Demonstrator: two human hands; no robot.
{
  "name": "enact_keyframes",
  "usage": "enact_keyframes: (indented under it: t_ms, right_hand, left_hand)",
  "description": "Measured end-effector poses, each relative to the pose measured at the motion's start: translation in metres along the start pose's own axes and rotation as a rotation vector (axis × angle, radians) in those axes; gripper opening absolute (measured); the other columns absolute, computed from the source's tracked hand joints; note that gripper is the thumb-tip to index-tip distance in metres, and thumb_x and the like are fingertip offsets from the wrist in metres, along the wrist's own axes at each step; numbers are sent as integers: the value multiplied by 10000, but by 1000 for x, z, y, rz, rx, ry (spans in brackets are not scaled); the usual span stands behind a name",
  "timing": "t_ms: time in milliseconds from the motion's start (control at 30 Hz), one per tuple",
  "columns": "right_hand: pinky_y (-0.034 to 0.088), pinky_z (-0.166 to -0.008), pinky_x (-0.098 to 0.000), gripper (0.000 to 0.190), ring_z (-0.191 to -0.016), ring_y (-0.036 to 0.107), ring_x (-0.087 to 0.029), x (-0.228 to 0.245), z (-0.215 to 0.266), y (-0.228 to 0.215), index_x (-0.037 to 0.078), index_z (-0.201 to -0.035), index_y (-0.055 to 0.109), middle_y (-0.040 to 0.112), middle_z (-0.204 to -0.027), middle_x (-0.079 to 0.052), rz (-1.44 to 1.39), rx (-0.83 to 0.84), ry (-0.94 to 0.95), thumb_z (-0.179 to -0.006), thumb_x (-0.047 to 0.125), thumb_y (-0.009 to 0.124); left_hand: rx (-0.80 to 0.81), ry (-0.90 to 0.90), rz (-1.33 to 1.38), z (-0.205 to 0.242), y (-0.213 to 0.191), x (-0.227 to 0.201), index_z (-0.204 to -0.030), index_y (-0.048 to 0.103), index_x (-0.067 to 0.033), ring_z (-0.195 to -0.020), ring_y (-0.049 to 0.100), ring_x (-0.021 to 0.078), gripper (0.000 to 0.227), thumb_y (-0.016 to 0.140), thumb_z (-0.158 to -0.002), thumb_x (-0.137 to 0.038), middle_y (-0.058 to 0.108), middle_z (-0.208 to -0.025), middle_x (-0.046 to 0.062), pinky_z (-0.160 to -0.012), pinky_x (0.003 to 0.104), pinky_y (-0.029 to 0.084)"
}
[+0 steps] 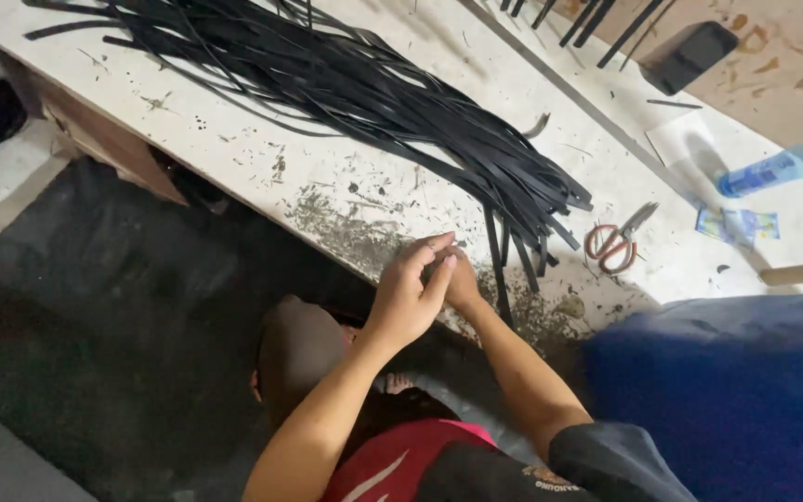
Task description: The person is preparing leather strips by hanging them on a wire rack with clothespins and using a small manual press tool to finish the ends.
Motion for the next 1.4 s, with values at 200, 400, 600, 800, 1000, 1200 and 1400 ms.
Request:
enact_keyframes:
  t_ms: [200, 400, 600, 800, 1000, 1200, 1400]
  right_hand:
    - [569, -774, -355, 177, -906, 704, -252, -57, 29, -49, 158, -1102, 753, 694, -1007, -25, 226, -270, 219, -932, 210, 743]
    - [613, -865, -440, 334, -1113, 670, -314, -61, 5, -100, 89, -1255, 682, 608, -1269, -81, 374, -235, 388, -942, 195, 730]
    - [605, -917, -450, 371, -1154, 664, -344, -49, -38, -110, 43, -1324, 656, 609, -1308, -135, 354, -134, 297, -975, 160, 699]
    - [568, -992, -420, 418, -1200, 651, -329, -43, -94, -86, 68, -1423, 612, 605, -1387, -140, 419, 3, 213, -1012, 141, 633]
    - [523, -1062, -413, 558, -1334, 574, -312, -49, -136, -66, 139, -1573, 466, 539, -1539, -107, 500, 183, 313, -1028, 153, 588]
    - [520, -970, -396, 357, -1211, 615, -277, -101, -151, -28, 106, -1336, 650, 660, -1282, -98, 625, 196, 323, -997, 217, 673]
    - [446, -899, -553, 222, -847, 710, -435, -62, -118, -56, 102, -1015, 654, 761, -881, -120, 254, 97, 279, -975, 318, 677]
  left_hand:
    - [35, -35, -57, 34, 19, -32, -1249, 707, 10, -1071, 710, 408, 295, 670, -988, -121, 743, -1116, 236, -874, 437, 611]
    - [41, -74, -73, 51, 25, -47, -1262, 704, 12, -1076, 716, 400, 316, 665, -997, -157, 739, -1143, 238, -895, 439, 608]
    - [12, -104, -109, 59, 22, -54, -1238, 717, 10, -1048, 717, 421, 305, 674, -982, -150, 745, -1110, 254, -859, 454, 615]
    - [6, -169, -174, 52, 20, -42, -1220, 722, 15, -1045, 717, 425, 302, 677, -976, -156, 746, -1108, 255, -851, 456, 616]
    - [-15, -257, -222, 42, 12, -35, -1227, 717, 22, -1036, 720, 426, 306, 653, -987, -156, 744, -1116, 262, -833, 473, 618]
    - [-105, -291, -219, 48, 5, -33, -1201, 728, 48, -1033, 721, 440, 298, 685, -968, -133, 751, -1098, 280, -850, 442, 622]
    - [86, -328, -194, 52, 27, -6, -1376, 594, 5, -1210, 675, 289, 450, 528, -1037, -284, 674, -1344, 160, -1000, 367, 571]
Point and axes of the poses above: each hand's wrist, its own z-axis away from the middle knuckle, its own y-axis out of the palm, x = y × z, the point moved 5 cm from there along -z, towards the middle knuckle
